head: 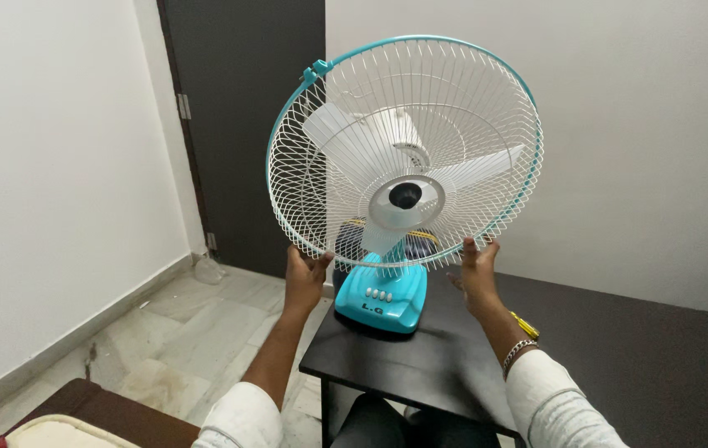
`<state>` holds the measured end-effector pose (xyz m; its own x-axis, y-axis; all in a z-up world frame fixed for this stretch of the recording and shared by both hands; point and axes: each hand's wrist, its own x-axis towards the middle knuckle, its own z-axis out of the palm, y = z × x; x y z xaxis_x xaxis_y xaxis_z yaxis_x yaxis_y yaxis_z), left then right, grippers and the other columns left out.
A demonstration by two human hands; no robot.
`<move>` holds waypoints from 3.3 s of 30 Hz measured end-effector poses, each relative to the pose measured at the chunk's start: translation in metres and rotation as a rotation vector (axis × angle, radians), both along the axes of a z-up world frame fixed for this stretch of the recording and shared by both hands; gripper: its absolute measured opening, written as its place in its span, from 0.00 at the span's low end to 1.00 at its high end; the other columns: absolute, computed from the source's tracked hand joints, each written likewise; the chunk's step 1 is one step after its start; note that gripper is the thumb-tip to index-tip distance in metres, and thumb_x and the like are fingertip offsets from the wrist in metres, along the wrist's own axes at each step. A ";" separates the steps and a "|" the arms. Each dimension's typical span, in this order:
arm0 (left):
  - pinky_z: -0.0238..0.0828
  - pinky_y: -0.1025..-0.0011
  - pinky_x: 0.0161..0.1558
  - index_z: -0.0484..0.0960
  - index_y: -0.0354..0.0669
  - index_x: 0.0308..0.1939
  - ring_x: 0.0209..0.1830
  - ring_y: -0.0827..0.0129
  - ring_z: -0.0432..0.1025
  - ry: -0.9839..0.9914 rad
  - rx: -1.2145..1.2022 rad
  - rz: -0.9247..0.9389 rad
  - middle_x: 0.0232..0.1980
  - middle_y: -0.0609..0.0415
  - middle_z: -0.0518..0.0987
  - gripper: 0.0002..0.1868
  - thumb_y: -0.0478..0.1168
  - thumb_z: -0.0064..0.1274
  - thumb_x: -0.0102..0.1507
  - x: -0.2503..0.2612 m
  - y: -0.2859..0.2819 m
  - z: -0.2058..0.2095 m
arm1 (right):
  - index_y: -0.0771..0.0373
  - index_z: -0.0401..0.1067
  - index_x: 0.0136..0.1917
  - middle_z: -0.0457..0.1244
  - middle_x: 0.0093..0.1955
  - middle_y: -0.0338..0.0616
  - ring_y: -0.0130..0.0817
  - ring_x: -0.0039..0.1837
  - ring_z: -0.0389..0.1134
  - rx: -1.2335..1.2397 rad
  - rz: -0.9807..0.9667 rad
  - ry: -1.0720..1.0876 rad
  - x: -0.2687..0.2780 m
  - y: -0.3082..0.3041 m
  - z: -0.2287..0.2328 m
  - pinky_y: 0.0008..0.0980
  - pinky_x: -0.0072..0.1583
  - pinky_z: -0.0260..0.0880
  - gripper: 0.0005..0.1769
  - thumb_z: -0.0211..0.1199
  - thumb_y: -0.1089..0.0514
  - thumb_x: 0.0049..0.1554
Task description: The person disassembles a table fan by removing the front grille, unscrewing a plastic ring, and detaching the fan blade from the motor housing. The components are placed on the table.
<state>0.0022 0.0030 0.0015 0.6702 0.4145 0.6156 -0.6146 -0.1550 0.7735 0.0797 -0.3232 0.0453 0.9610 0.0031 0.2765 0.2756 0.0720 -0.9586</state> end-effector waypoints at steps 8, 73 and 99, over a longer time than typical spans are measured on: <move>0.72 0.69 0.52 0.58 0.36 0.71 0.53 0.70 0.70 -0.059 -0.089 0.018 0.54 0.51 0.73 0.62 0.80 0.54 0.50 -0.001 0.036 0.054 | 0.48 0.18 0.83 0.23 0.85 0.57 0.62 0.84 0.29 0.069 0.045 -0.034 -0.005 -0.015 0.023 0.71 0.70 0.57 0.75 0.36 0.06 0.38; 0.79 0.73 0.37 0.84 0.37 0.39 0.38 0.73 0.77 -0.528 0.708 0.559 0.41 0.55 0.80 0.16 0.48 0.67 0.62 -0.061 -0.014 0.297 | 0.70 0.39 0.80 0.52 0.74 0.73 0.61 0.76 0.57 -0.173 -0.278 -0.169 -0.006 -0.017 0.029 0.54 0.67 0.67 0.72 0.38 0.09 0.46; 0.81 0.57 0.53 0.71 0.40 0.69 0.63 0.51 0.74 -0.237 0.651 0.355 0.65 0.40 0.72 0.45 0.67 0.63 0.61 -0.087 0.015 0.246 | 0.63 0.54 0.76 0.56 0.52 0.42 0.28 0.53 0.61 -0.032 -0.260 -0.383 -0.042 -0.046 0.044 0.33 0.53 0.70 0.60 0.42 0.12 0.54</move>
<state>-0.0853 0.0177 0.2475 0.3853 0.0853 0.9188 -0.5807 -0.7515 0.3133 0.0379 -0.3689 0.0890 0.7595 -0.2104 0.6156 0.6155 -0.0740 -0.7847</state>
